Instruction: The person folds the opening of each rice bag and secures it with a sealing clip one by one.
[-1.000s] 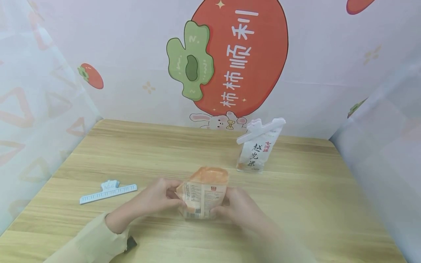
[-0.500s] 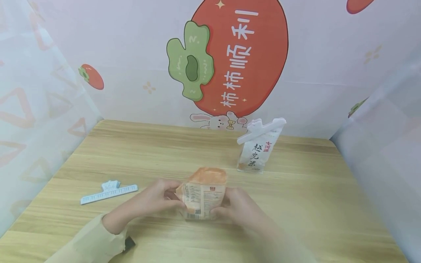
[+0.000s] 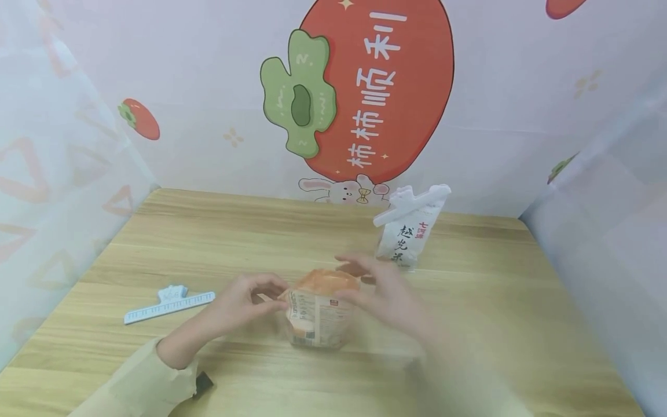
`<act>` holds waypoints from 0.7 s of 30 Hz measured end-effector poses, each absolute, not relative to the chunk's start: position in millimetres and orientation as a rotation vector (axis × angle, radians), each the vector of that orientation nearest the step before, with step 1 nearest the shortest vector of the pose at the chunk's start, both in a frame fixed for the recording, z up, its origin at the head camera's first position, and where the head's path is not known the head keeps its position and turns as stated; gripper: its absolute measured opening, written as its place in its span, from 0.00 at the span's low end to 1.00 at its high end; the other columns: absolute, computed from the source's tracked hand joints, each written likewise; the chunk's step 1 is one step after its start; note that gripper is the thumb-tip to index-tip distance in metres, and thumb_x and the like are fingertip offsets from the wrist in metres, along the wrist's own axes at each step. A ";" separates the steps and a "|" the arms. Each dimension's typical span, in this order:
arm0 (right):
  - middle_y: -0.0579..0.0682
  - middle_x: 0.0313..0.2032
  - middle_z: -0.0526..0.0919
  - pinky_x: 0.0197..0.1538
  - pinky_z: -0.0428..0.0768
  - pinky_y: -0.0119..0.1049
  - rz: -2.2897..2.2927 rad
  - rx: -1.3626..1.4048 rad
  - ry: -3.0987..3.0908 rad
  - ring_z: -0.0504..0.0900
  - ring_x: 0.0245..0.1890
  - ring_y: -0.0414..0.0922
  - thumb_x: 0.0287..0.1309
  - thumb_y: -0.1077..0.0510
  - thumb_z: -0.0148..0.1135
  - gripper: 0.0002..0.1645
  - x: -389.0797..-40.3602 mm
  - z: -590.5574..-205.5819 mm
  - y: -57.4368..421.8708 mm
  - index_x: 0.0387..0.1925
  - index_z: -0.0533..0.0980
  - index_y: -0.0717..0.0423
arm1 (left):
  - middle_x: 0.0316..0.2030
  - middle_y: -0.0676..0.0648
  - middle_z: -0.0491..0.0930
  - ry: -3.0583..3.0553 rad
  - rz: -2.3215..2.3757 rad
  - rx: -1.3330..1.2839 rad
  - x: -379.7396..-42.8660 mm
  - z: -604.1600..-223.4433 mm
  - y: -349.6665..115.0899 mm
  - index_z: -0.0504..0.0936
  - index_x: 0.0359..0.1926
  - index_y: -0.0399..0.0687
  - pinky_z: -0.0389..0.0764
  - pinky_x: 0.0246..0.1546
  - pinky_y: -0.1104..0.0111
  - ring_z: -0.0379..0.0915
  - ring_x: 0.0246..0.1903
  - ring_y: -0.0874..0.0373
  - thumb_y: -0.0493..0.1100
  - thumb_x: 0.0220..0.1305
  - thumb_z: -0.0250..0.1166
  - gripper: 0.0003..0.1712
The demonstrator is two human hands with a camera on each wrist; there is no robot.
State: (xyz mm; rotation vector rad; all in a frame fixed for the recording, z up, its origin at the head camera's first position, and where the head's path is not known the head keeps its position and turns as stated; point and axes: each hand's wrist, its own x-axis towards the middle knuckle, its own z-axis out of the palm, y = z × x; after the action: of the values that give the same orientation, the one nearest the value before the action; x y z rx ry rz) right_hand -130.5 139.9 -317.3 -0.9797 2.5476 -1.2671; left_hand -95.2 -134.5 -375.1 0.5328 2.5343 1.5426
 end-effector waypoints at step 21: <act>0.35 0.23 0.77 0.32 0.75 0.27 -0.403 -1.365 2.385 0.73 0.25 0.33 0.50 0.55 0.68 0.03 -163.3 -268.7 65.7 0.29 0.80 0.45 | 0.28 0.53 0.83 2.544 1.640 0.561 -95.0 -372.1 -131.0 0.74 0.31 0.52 0.80 0.28 0.71 0.81 0.30 0.62 0.40 0.53 0.68 0.09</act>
State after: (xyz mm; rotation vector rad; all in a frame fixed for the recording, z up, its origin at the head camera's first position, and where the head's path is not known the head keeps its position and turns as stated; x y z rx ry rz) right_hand -163.3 65.7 -268.7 -1.3650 2.3848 -0.4026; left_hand -95.0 -131.0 -372.1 0.5609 2.5435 1.6401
